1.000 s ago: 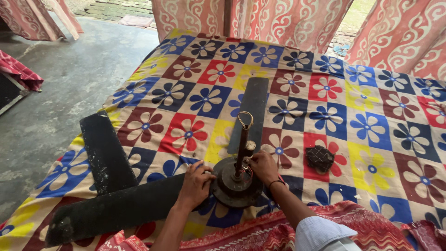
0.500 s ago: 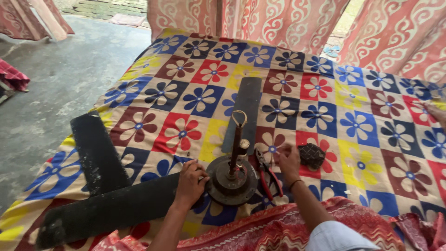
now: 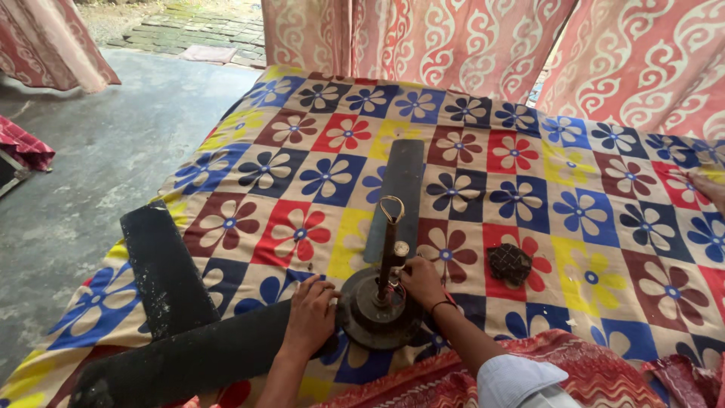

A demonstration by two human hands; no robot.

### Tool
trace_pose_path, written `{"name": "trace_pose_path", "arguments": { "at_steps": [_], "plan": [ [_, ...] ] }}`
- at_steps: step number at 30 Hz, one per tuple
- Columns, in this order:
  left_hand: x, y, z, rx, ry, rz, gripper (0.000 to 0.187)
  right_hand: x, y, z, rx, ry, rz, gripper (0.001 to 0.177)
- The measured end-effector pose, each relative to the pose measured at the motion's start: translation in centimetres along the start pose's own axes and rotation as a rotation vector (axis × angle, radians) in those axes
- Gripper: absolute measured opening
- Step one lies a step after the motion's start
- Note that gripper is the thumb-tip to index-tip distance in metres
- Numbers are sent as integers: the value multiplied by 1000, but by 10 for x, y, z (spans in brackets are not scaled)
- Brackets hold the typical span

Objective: The person assembles an electric fan by attaching three fan blades to the motor housing using a wrench and tightening the securing nuts. The person works on a patterned mat on the floor, handling the fan blades and motor housing throughout.

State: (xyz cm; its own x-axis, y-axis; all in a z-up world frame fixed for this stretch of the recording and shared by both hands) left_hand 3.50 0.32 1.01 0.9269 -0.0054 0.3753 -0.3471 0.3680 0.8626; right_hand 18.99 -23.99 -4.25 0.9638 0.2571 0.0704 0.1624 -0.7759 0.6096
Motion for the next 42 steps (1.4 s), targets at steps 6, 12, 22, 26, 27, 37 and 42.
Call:
{"name": "trace_pose_path", "arguments": {
  "at_steps": [6,12,22,26,27,37,42],
  "plan": [
    [3,1,3,-6,64,-34,20,-4,6,-1,-243,-10,8,24],
    [5,-2,4,25,183,-93,16,-2,34,42,-155,-47,184,26],
    [2,-13,-1,47,195,-10,13,-29,108,120,-271,-426,183,60],
    [3,-13,5,92,264,-197,8,-58,45,99,-325,-458,-243,77],
    [3,-11,6,101,255,-200,8,-61,41,90,-377,-279,-130,81],
    [0,9,-16,131,121,-202,69,-82,67,72,529,-821,-117,26],
    [8,13,-57,258,334,-745,99,-148,80,23,656,-743,-294,20]
  ]
}}
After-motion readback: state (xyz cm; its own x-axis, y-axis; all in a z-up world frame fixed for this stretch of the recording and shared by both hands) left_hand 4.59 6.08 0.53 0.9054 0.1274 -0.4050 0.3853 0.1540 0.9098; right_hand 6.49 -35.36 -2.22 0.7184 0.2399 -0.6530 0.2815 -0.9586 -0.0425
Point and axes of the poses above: each hand's wrist, its own x-axis towards the middle knuckle, its own y-axis out of the back of the hand, z = x × y, the point moved 4 cm from there along x, towards the middle knuckle, and after that the axes turned 12 degrees about x, right-handed, at the moved point
